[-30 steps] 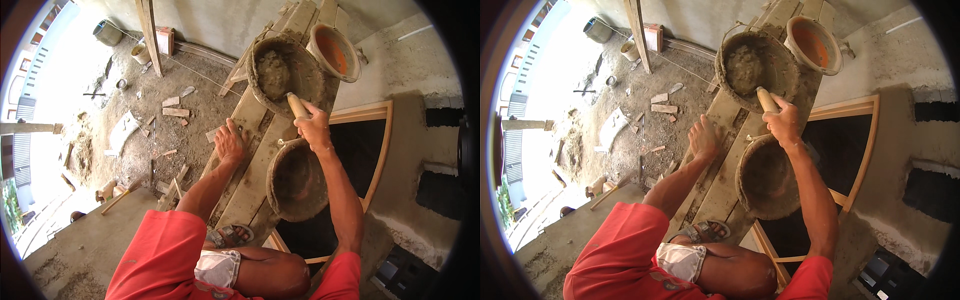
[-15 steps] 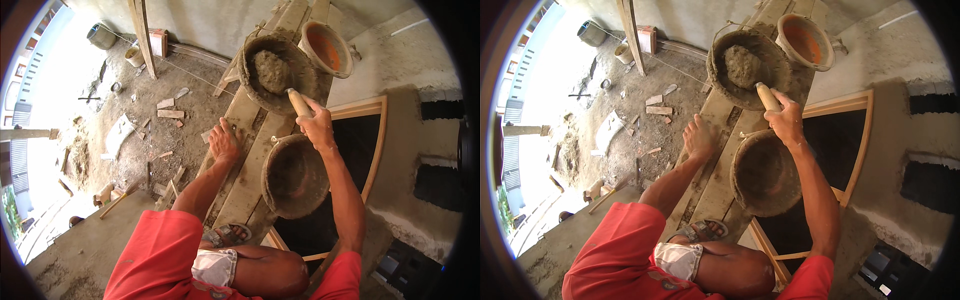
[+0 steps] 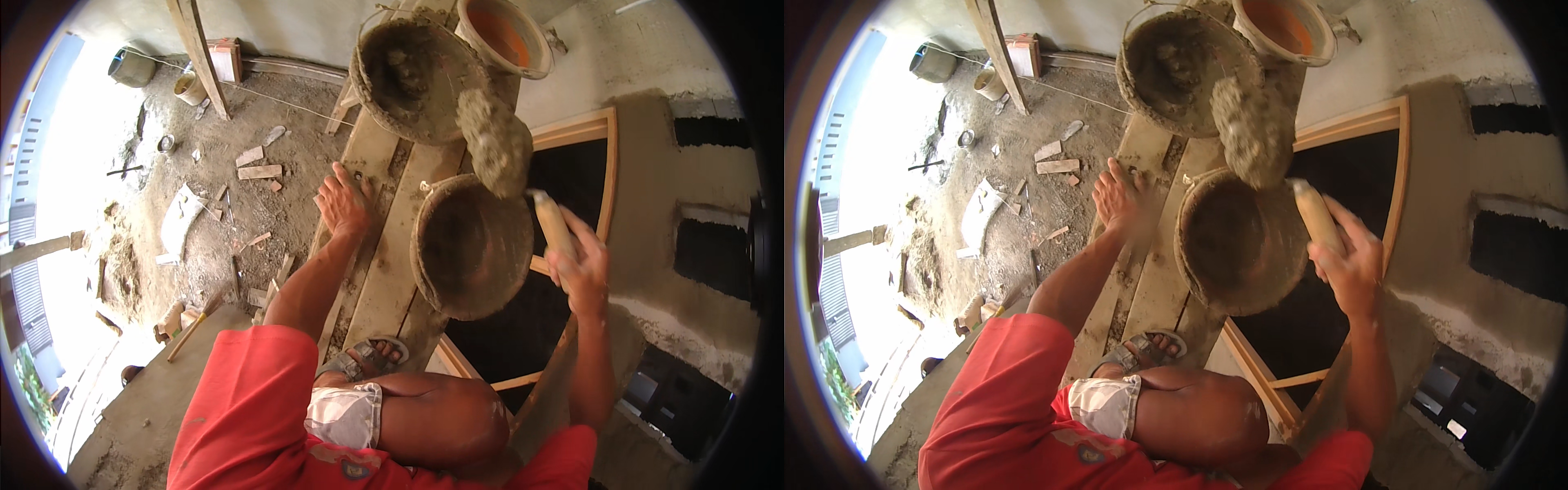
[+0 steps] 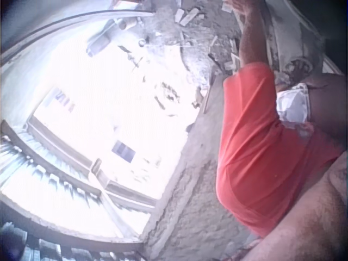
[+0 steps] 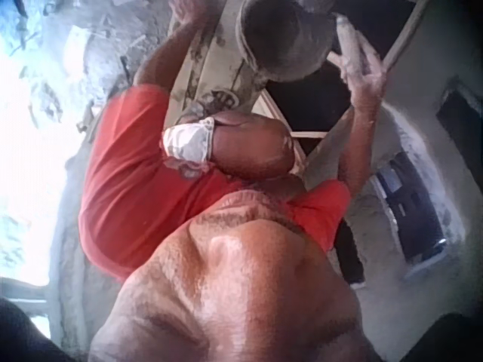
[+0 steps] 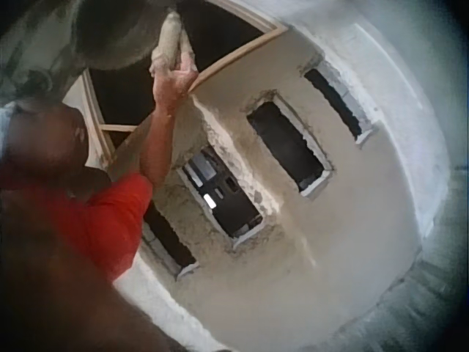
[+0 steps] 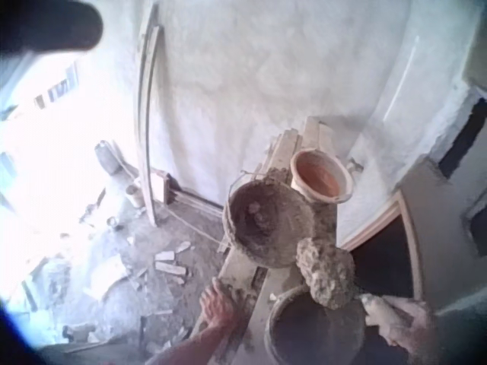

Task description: The person applies plaster to the wall area around a window frame using a trowel and then smooths it using a long wooden board.

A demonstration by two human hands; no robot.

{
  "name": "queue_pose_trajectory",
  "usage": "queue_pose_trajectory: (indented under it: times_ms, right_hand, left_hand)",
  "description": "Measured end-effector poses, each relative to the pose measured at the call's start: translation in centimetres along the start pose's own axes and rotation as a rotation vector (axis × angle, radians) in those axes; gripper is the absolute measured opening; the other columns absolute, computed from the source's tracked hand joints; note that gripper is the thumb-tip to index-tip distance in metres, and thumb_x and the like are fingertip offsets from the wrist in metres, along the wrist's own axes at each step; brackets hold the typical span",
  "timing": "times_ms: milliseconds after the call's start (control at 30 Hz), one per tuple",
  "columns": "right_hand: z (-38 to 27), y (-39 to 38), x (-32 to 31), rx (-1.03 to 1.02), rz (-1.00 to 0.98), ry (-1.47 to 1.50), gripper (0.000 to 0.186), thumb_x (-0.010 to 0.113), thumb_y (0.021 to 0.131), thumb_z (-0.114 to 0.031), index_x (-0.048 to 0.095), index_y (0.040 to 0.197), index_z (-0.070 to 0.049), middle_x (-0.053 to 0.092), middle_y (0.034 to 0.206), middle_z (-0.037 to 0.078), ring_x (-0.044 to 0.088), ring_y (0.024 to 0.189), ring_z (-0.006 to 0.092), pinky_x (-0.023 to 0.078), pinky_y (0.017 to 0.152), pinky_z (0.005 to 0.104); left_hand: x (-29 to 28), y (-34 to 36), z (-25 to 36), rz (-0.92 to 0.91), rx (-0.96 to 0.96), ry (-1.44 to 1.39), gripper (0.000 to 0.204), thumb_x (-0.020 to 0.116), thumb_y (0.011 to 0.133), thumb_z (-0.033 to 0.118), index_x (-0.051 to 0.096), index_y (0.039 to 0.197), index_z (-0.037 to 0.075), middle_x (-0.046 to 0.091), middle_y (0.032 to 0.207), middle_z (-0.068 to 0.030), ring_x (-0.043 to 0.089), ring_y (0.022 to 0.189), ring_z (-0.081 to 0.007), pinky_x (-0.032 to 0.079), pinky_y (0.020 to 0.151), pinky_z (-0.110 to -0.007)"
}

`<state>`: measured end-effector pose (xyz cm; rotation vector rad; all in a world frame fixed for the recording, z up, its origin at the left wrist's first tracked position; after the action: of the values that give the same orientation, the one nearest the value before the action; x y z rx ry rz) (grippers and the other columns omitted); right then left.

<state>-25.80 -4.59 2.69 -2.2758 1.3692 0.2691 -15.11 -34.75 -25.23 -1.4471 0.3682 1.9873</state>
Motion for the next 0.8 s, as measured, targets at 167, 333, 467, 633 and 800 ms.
queue_pose_trajectory:
  times_ms: [167,333,467,633,800]
  right_hand:
    - [2.0,-7.7,-4.1,0.103,0.007,-0.072,0.059,0.061,0.076,-0.004,0.055,0.133,0.009,0.065,0.083,0.008,0.051,0.057,0.0061,0.044,0.051,0.0213]
    - [5.6,-8.7,-2.9,0.135,0.020,-0.413,0.058,0.063,0.077,-0.003,0.056,0.134,0.005,0.070,0.109,0.016,0.065,0.074,0.0166,0.053,0.064,0.0292]
    - [7.1,-7.9,0.7,-0.138,0.027,-0.852,0.051,0.068,0.074,-0.002,0.064,0.125,-0.003,0.068,0.099,0.017,0.068,0.083,0.0332,0.055,0.073,0.0414]
    - [5.0,-8.8,1.7,-0.332,0.095,-1.144,0.049,0.067,0.073,0.002,0.066,0.120,-0.009,0.059,0.087,0.012,0.064,0.078,0.0361,0.053,0.068,0.0453]
    - [3.9,-7.8,2.7,-0.234,-0.025,-1.163,0.055,0.064,0.075,-0.001,0.062,0.128,-0.017,0.055,0.087,0.010,0.064,0.075,0.0315,0.055,0.065,0.0424]
  left_hand:
    - [-0.2,0.3,0.4,-0.025,0.007,-0.010,0.077,0.050,0.095,0.047,0.028,0.148,-0.005,0.052,0.120,-0.0219,0.050,0.111,-0.0359,0.037,0.098,-0.045]
    - [0.1,0.3,0.1,0.005,0.021,0.004,0.076,0.051,0.095,0.047,0.031,0.147,-0.004,0.053,0.118,-0.0213,0.051,0.110,-0.0360,0.039,0.096,-0.045]
    - [0.3,0.4,0.0,0.017,0.023,0.012,0.077,0.052,0.094,0.049,0.032,0.147,-0.003,0.054,0.117,-0.0207,0.052,0.109,-0.0360,0.040,0.095,-0.045]
    - [0.3,0.4,-0.2,0.019,0.012,0.012,0.076,0.052,0.094,0.049,0.033,0.146,-0.003,0.054,0.118,-0.0204,0.051,0.110,-0.0358,0.039,0.096,-0.046]
    - [-0.1,0.2,-0.1,0.014,0.005,0.004,0.076,0.052,0.094,0.048,0.033,0.147,-0.003,0.054,0.119,-0.0205,0.050,0.111,-0.0355,0.038,0.097,-0.046]
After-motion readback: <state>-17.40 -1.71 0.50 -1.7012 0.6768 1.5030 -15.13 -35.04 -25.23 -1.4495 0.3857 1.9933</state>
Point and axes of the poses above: each hand's wrist, its own y-axis towards the middle knuckle, its own x-axis out of the palm, z = x × y, the point moved 9 cm from there along y, towards the middle knuckle
